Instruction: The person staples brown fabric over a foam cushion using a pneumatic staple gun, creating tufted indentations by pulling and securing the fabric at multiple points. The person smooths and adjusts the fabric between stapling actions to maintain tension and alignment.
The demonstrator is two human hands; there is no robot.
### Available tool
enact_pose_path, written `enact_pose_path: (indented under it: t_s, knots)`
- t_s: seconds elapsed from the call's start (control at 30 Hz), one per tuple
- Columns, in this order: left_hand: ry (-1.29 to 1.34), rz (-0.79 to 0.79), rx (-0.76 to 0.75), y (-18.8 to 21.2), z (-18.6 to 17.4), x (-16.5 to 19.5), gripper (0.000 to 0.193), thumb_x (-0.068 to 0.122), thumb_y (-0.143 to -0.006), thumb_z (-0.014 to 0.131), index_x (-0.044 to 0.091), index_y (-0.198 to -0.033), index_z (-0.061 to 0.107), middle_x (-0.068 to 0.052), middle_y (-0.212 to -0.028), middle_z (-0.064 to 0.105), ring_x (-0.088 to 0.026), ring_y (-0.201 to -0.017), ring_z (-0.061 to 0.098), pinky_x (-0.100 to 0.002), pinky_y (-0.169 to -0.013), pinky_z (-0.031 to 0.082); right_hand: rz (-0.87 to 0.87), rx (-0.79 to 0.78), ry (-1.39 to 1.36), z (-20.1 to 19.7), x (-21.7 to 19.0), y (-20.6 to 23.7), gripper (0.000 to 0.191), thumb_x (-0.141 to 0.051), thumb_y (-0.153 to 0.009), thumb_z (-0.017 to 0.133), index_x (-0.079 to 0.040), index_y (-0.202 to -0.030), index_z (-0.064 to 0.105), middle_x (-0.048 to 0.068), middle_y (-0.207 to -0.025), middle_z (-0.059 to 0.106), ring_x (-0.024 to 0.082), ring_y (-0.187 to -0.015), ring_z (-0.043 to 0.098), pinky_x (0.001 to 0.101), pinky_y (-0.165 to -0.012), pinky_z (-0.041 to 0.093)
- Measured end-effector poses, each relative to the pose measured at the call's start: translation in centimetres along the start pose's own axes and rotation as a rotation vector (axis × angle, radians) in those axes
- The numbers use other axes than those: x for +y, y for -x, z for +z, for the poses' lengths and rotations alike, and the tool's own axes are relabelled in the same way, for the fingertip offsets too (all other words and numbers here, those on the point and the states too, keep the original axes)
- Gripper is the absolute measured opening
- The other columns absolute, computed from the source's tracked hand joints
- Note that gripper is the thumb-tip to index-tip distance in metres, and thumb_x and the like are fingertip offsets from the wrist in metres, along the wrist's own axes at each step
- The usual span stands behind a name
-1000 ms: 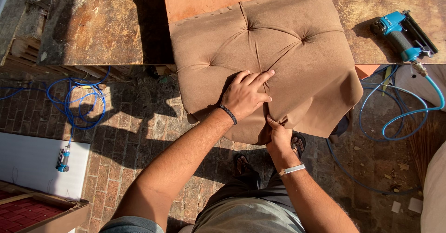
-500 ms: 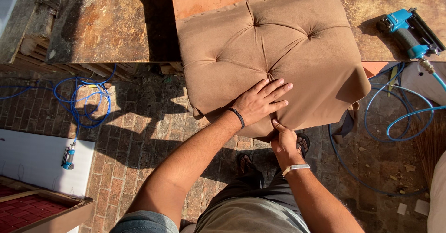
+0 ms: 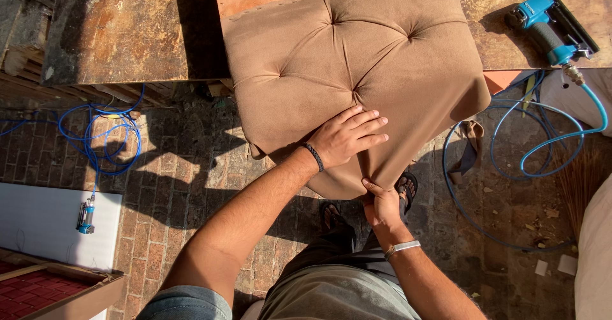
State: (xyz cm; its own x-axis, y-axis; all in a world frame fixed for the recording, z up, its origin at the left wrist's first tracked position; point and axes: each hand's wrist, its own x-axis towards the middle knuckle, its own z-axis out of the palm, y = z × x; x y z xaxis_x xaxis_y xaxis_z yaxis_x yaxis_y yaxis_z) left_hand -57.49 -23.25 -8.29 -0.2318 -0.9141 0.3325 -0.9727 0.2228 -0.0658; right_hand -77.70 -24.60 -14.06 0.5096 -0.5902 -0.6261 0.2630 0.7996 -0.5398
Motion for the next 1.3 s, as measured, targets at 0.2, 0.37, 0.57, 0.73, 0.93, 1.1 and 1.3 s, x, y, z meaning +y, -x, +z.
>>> enact_pose_path:
  t_s: [0.2, 0.37, 0.57, 0.73, 0.93, 1.1, 1.3]
  knots:
    - [-0.045, 0.042, -0.160, -0.3, -1.9, -0.2, 0.044, 0.015, -0.096, 0.058, 0.029, -0.137, 0.066, -0.001, -0.158, 0.047, -0.020, -0.149, 0.038, -0.043, -0.127, 0.023, 0.026, -0.067, -0.078, -0.4, -0.6, 0.4, 0.040, 0.001, -0.096, 0.057, -0.007, -0.135, 0.058, 0.006, -0.126, 0.067, 0.022, -0.114, 0.064, 0.0392, -0.098, 0.054]
    - [-0.085, 0.064, -0.041, -0.3, -1.4, -0.3, 0.029, 0.023, -0.101, 0.062, 0.025, -0.129, 0.071, -0.001, -0.144, 0.057, -0.022, -0.145, 0.043, -0.043, -0.128, 0.026, 0.117, -0.048, -0.056, -0.4, -1.0, 1.2, 0.037, -0.002, -0.097, 0.049, -0.009, -0.132, 0.057, 0.008, -0.125, 0.068, 0.025, -0.112, 0.066, 0.0440, -0.096, 0.056]
    - [-0.033, 0.086, 0.084, -0.4, -0.7, -0.8, 0.013, 0.025, -0.101, 0.067, 0.019, -0.103, 0.078, 0.000, -0.124, 0.064, -0.021, -0.132, 0.052, -0.041, -0.123, 0.036, 0.031, -0.078, -0.130, -1.8, 0.6, 0.7, 0.038, 0.000, -0.098, 0.054, -0.002, -0.135, 0.058, 0.011, -0.129, 0.067, 0.023, -0.114, 0.067, 0.0383, -0.100, 0.055]
    - [-0.005, 0.124, 0.130, -0.4, -1.3, -1.5, 0.011, 0.025, -0.098, 0.068, 0.019, -0.095, 0.077, -0.001, -0.125, 0.064, -0.020, -0.129, 0.054, -0.040, -0.122, 0.037, 0.094, -0.092, -0.363, -2.5, 0.4, 1.7, 0.048, 0.005, -0.085, 0.052, 0.001, -0.132, 0.058, 0.011, -0.128, 0.069, 0.024, -0.114, 0.069, 0.0366, -0.098, 0.056]
    - [-0.020, 0.136, 0.121, -0.4, -1.7, -1.5, 0.011, 0.025, -0.098, 0.067, 0.022, -0.091, 0.075, -0.001, -0.127, 0.063, -0.019, -0.130, 0.053, -0.040, -0.123, 0.036, 0.037, -0.104, -0.148, -2.2, -1.0, 2.2, 0.036, -0.018, -0.095, 0.067, -0.002, -0.126, 0.065, 0.009, -0.122, 0.071, 0.021, -0.109, 0.069, 0.0366, -0.096, 0.057]
    - [-0.104, 0.154, 0.111, -0.3, -1.3, -1.5, 0.014, 0.027, -0.101, 0.066, 0.021, -0.092, 0.074, 0.000, -0.127, 0.061, -0.020, -0.130, 0.053, -0.040, -0.124, 0.036, -0.084, -0.115, 0.059, -1.7, -1.3, -0.5, 0.028, -0.012, -0.092, 0.077, -0.001, -0.116, 0.068, 0.008, -0.113, 0.074, 0.020, -0.104, 0.070, 0.0362, -0.095, 0.057]
    - [-0.135, 0.158, 0.130, -0.4, -1.0, -1.8, 0.015, 0.026, -0.102, 0.063, 0.018, -0.096, 0.074, -0.002, -0.129, 0.061, -0.021, -0.130, 0.053, -0.041, -0.123, 0.036, -0.012, -0.220, 0.152, -1.5, -2.9, -0.8, 0.029, -0.008, -0.089, 0.076, -0.004, -0.117, 0.069, 0.006, -0.113, 0.074, 0.018, -0.104, 0.070, 0.0359, -0.096, 0.057]
